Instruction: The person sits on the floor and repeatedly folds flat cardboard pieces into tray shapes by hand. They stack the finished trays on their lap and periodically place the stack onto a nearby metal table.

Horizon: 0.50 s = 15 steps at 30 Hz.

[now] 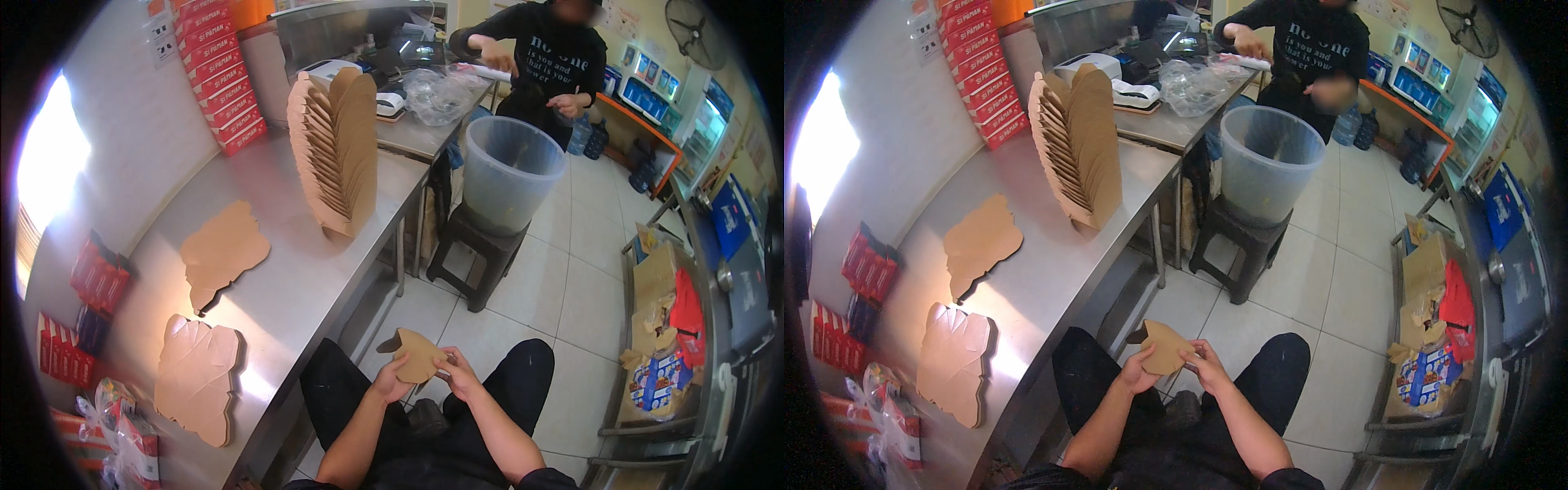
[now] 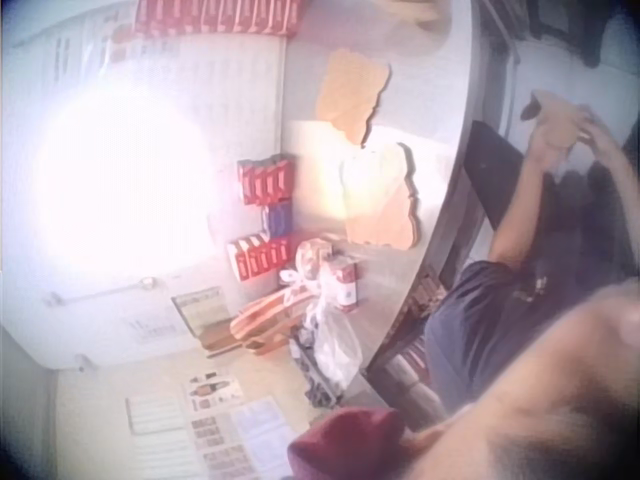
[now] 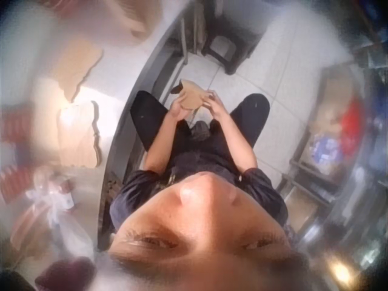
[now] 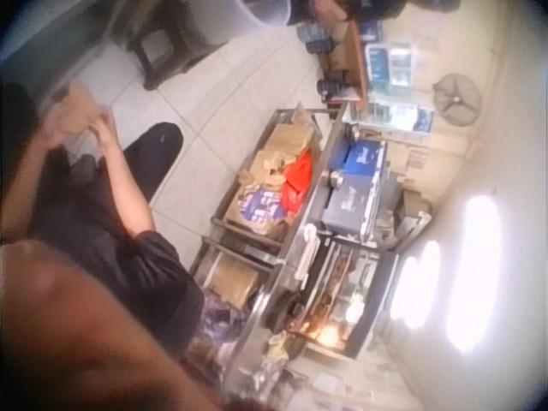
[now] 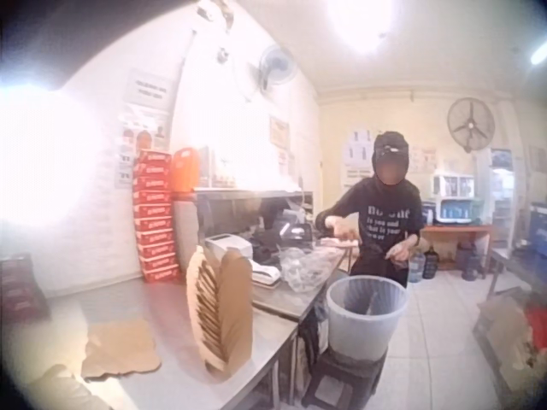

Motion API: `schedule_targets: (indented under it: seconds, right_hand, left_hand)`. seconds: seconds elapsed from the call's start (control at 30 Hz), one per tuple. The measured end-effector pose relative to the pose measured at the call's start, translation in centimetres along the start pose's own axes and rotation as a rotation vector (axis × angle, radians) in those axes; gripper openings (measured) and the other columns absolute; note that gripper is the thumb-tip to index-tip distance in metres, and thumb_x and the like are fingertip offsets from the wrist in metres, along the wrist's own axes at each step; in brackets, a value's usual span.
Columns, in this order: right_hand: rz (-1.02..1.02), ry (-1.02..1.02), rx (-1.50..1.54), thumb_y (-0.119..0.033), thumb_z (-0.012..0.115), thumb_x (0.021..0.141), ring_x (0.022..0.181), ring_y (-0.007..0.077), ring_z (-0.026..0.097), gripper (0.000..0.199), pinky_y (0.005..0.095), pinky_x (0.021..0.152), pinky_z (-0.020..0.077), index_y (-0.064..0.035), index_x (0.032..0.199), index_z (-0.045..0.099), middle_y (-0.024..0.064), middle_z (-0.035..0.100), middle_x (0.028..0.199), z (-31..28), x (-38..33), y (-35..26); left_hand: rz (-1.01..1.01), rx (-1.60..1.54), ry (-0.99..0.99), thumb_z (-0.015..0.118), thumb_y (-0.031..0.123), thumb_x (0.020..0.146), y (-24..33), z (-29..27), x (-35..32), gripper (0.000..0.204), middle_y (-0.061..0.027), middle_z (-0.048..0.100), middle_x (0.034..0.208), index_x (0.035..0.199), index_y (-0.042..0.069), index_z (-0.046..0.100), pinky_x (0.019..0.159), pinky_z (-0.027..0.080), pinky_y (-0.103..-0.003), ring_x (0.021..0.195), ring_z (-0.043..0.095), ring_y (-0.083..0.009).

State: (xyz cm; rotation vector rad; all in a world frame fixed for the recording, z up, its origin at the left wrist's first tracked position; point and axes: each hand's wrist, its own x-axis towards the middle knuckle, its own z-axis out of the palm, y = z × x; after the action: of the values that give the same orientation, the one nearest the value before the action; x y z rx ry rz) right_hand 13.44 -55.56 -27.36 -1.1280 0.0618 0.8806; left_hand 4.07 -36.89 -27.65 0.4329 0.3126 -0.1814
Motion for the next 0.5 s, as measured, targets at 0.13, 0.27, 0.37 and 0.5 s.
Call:
schedule_targets:
  seconds: [0.13, 0.27, 0.37, 0.5]
  right_hand:
    - [-0.113, 0.036, -0.104, -0.024, 0.085, 0.090, 0.121, 0.0200, 0.056, 0.042, 0.0398, 0.101, 0.0470, -0.0105, 0.117, 0.056, 0.0067, 0.061, 0.126, -0.9, 0.4, 1.4]
    - [-0.168, 0.055, -0.281, -0.029, 0.088, 0.088, 0.114, 0.0184, 0.057, 0.043, 0.0345, 0.094, 0.0467, -0.0123, 0.110, 0.054, 0.0059, 0.061, 0.118, -1.0, 0.7, 1.8]
    - [-0.066, 0.037, -0.340, -0.033, 0.089, 0.087, 0.102, 0.0152, 0.057, 0.046, 0.0304, 0.086, 0.0452, -0.0150, 0.101, 0.049, 0.0027, 0.059, 0.106, -1.3, 0.8, 0.8]
    - [-0.035, 0.006, -0.367, -0.037, 0.090, 0.086, 0.092, 0.0126, 0.055, 0.050, 0.0295, 0.078, 0.0445, -0.0168, 0.097, 0.045, -0.0001, 0.056, 0.098, -0.8, 0.3, -0.1]
  left_hand:
    - [-0.008, 0.005, 0.020, 0.052, 0.029, 0.110, -0.3, 0.3, 0.0, 0.049, -0.0132, 0.054, 0.148, 0.152, 0.004, 0.044, 0.115, 0.043, -0.044, 0.139, 0.052, -0.0274]
    - [-0.061, 0.081, 0.046, 0.053, 0.030, 0.110, 0.2, -0.5, 0.0, 0.052, -0.0118, 0.055, 0.147, 0.155, 0.006, 0.041, 0.113, 0.045, -0.042, 0.137, 0.054, -0.0255]
    - [-0.060, 0.258, 0.048, 0.054, 0.029, 0.110, 0.0, 0.5, -0.4, 0.053, -0.0103, 0.056, 0.145, 0.157, 0.008, 0.040, 0.110, 0.047, -0.041, 0.135, 0.055, -0.0241]
    - [-0.150, 0.306, 0.051, 0.055, 0.029, 0.110, 0.4, 0.7, -0.8, 0.055, -0.0094, 0.057, 0.143, 0.158, 0.010, 0.038, 0.106, 0.050, -0.039, 0.131, 0.058, -0.0214]
